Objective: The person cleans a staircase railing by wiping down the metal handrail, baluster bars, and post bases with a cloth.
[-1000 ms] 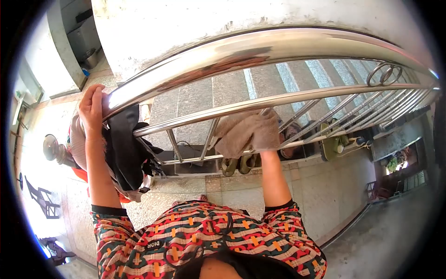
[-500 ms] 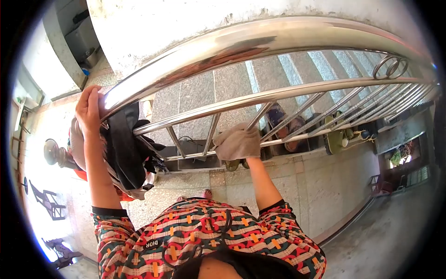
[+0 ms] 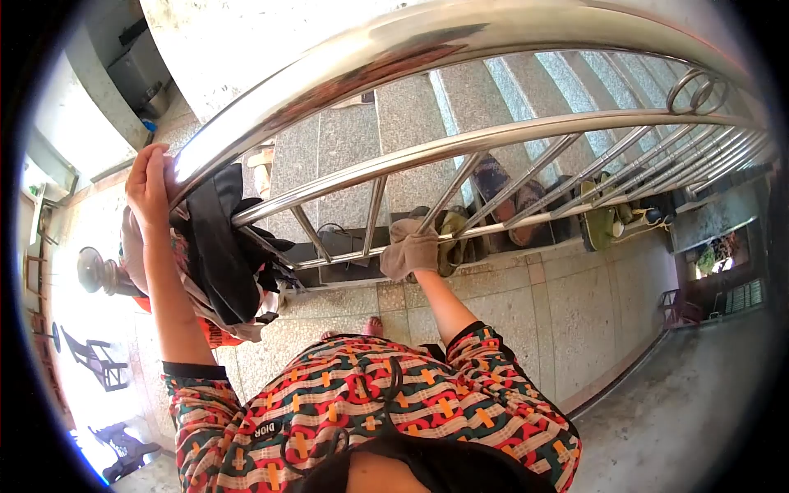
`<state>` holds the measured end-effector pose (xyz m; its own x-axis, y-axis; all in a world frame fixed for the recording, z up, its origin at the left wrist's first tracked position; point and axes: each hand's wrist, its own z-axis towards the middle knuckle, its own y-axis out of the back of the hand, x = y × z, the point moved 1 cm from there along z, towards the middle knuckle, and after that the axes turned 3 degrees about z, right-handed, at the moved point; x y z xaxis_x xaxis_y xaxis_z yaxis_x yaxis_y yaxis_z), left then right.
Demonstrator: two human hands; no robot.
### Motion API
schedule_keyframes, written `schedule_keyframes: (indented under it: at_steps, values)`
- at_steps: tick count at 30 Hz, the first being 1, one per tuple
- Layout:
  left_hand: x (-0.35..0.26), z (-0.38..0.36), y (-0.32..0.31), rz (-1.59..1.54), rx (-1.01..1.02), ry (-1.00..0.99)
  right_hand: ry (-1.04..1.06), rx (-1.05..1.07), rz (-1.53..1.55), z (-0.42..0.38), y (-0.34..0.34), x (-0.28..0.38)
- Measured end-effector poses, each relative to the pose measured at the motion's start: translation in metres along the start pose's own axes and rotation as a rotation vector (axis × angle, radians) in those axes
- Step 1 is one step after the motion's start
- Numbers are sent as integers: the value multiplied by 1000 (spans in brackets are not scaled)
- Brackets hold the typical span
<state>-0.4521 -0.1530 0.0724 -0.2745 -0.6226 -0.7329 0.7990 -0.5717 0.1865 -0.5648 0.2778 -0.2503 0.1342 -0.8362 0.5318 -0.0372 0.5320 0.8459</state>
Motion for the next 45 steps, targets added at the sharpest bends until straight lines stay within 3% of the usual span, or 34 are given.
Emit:
schedule_keyframes:
  at_steps: [4, 6, 9, 10, 12, 19, 22, 24, 25, 26, 29, 31, 32, 34, 38, 40, 41, 45]
  values:
    - [-3, -1, -1, -5, -31, 67, -157, 67, -453, -7, -3, 11]
    - [-1, -1, -1, -10, -21, 48, -122, 96, -461, -2, -1, 4]
    - [0, -1, -1, 9, -38, 36, -440, 152, -148, 9, 24, 7]
    - [-1, -1, 2, 34, -14, 68, -392, 154, 274, 4, 37, 11]
    - [0, -2, 2, 45, -26, 46, -300, 217, 507, -3, 61, 23]
    - [-2, -3, -2, 32, -24, 46, 380, 196, 729, -29, 180, 138]
    - [-6, -4, -2, 27, -28, 74, 510, 122, 624, -31, 200, 160]
    - [-13, -5, -1, 63, -33, 69, 477, 47, 319, -29, 173, 155]
    - [-11, -6, -1, 66, -34, 75, 477, 54, 318, -27, 164, 160]
    - [-8, -5, -2, 55, -25, 68, 373, 126, -22, -23, 161, 178]
    - [-3, -4, -1, 41, -21, 69, 402, 243, 1463, 13, 65, 111]
    - [-6, -4, 0, 18, 13, 106, 570, -190, 141, 16, 42, 120]
    - [-9, -4, -2, 58, -22, 59, 573, -176, 147, 15, 46, 125]
    - [-14, -4, -2, 54, -1, 80, 639, 128, 339, 9, 74, 146]
    - [-8, -1, -2, -39, 57, 134, 584, 5, 462, -12, 85, 167]
    - [-9, 0, -1, -30, 84, 135, 448, 331, 999, 0, 56, 155]
    - [-10, 0, 0, -19, 86, 136, 384, 390, 1101, 1, 42, 148]
    - [-5, 4, 3, -45, 158, 186, 221, 377, 1042, 4, -37, 82]
